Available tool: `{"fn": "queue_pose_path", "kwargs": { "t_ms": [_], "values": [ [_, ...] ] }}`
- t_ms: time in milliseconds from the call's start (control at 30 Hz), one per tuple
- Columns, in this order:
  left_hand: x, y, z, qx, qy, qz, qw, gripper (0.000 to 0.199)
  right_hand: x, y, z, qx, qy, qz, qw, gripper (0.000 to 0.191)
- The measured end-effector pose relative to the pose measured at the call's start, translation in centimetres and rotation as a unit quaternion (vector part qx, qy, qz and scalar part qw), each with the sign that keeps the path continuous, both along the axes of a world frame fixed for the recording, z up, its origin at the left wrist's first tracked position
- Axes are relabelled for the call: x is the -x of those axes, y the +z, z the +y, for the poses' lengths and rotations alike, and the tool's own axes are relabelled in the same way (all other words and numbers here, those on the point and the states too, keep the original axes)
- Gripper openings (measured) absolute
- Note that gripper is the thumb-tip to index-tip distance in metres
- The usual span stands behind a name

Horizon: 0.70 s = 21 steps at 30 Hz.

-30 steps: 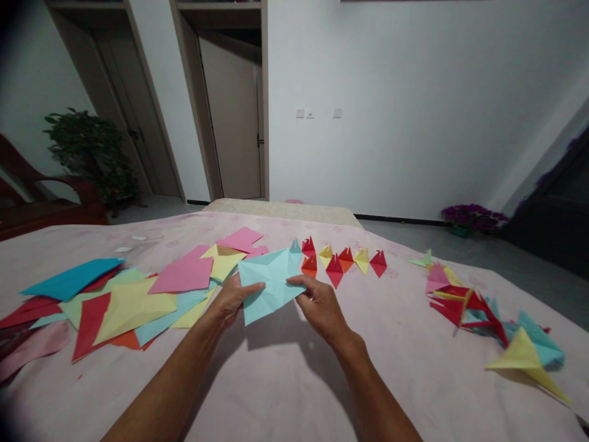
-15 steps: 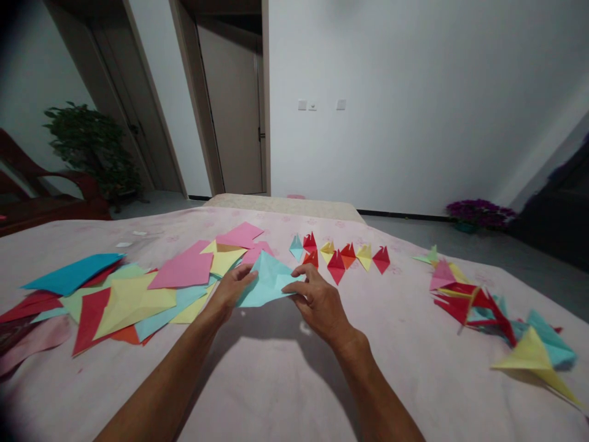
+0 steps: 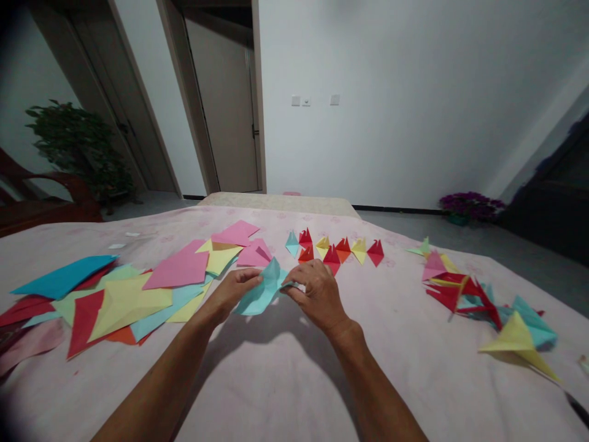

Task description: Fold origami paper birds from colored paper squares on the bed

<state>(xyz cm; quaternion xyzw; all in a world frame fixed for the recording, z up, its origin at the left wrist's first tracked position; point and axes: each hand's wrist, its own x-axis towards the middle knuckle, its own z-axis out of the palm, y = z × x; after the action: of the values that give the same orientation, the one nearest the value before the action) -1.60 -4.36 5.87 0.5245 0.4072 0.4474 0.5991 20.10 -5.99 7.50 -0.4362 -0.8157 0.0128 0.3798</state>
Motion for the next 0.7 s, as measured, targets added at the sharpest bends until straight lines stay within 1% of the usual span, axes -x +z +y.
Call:
{"fn": "queue_pose_path", "kwargs": {
  "t_ms": [167, 367, 467, 600, 700],
  "values": [
    [-0.31, 0.88, -0.91, 0.007, -0.057, 0.031, 0.998, 0.048, -0.34, -0.26, 0.26, 0.034, 0.052, 0.026, 0.998, 0.007],
    [-0.18, 0.45, -1.08, 0.002, -0.119, 0.055, 0.991, 0.048, -0.62, -0.38, 0.36, 0.1, 0.104, 0.025, 0.989, 0.009],
    [-0.1, 0.45, -1.12, 0.014, -0.128, 0.047, 0.991, 0.048, -0.77, -0.39, 0.54, 0.096, 0.119, 0.048, 0.987, 0.01],
    [0.04, 0.63, -1.01, 0.038, -0.121, 0.031, 0.991, 0.046, -0.87, -0.51, 0.79, 0.086, 0.121, 0.088, 0.985, 0.008],
    [0.09, 0.5, -0.8, 0.053, -0.116, 0.016, 0.992, 0.045, -0.74, -0.56, 0.74, 0.099, 0.125, 0.12, 0.98, 0.006]
  ]
}}
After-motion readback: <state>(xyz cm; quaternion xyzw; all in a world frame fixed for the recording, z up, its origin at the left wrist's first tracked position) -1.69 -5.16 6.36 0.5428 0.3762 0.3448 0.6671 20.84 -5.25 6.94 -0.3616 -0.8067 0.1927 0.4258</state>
